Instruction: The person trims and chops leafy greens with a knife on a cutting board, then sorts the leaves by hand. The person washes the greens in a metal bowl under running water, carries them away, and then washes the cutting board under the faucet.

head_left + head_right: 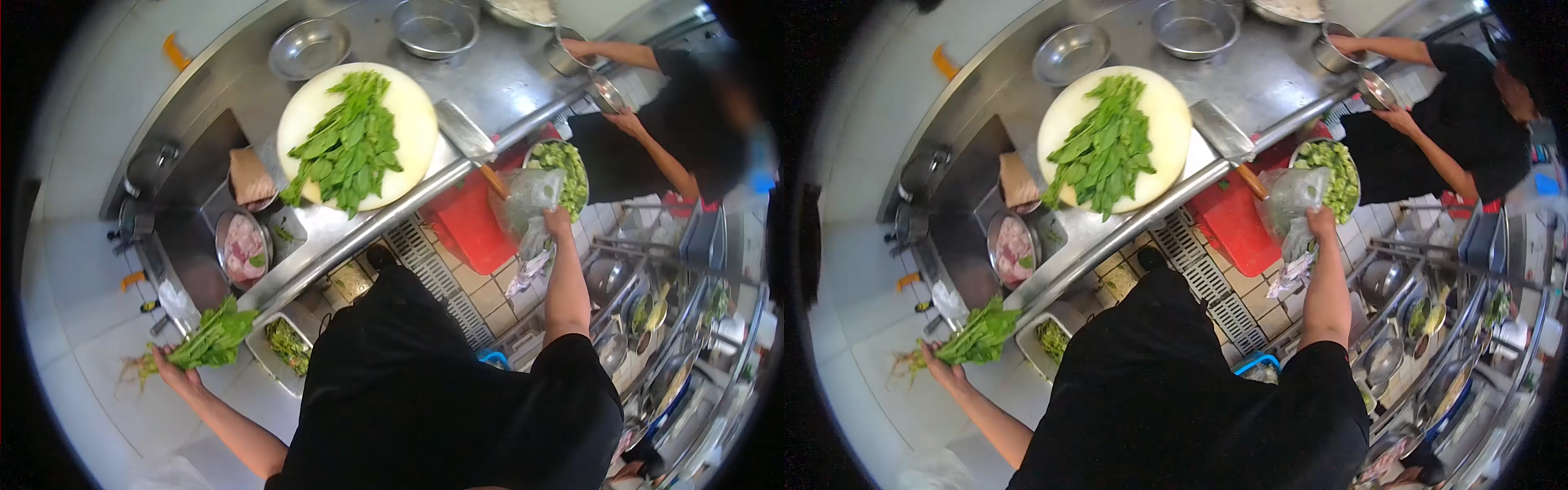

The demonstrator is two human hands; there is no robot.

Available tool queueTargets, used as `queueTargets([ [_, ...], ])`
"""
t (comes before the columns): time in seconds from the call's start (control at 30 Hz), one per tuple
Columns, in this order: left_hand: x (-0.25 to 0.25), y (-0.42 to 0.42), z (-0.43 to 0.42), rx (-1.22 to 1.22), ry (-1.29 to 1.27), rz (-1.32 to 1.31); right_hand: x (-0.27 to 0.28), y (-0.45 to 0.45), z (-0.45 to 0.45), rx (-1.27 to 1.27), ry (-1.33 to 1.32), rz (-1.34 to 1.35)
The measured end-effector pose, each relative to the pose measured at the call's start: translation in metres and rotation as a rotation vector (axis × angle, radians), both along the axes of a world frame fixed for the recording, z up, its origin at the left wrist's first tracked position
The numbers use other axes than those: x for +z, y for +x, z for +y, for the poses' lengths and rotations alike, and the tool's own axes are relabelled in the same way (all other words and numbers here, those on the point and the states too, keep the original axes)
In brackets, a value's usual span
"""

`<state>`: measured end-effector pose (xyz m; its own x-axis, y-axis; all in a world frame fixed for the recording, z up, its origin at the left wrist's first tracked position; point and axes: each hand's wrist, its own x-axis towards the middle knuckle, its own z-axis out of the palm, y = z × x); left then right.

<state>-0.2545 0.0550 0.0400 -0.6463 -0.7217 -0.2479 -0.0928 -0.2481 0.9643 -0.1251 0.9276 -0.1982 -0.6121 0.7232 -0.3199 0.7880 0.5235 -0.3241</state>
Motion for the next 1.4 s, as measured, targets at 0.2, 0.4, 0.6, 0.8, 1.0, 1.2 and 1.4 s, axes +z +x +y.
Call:
queueTargets([
  [0.2,0.007,0.019,0.004,0.056,-0.138,-0.091,0.093,-0.093,-0.079,0.166,0.226,0.364],
  [0.4,-0.02,0.056,0.0,-0.055,-0.41,-0.209,0.082,-0.174,-0.157,0.558,0.155,0.212],
  [0.6,-0.033,0.093,0.003,-0.062,-0.409,-0.401,0.04,-0.209,-0.137,0.615,0.23,-0.036],
  [0.8,-0.029,0.127,0.01,-0.178,-0.889,-0.761,0.086,-0.224,-0.129,0.518,0.332,0.104],
  [1.0,-0.016,0.133,0.021,-0.146,-0.942,-0.953,0.167,-0.208,-0.201,0.672,0.079,0.742],
  [1.2,-0.017,0.144,0.009,-0.231,-0.792,-0.966,0.215,-0.153,-0.425,1.158,-0.367,0.53],
  [1.4,-0.033,0.157,-0.008,-0.361,-0.68,-1.042,0.217,-0.086,-0.625,1.811,-0.609,0.608],
])
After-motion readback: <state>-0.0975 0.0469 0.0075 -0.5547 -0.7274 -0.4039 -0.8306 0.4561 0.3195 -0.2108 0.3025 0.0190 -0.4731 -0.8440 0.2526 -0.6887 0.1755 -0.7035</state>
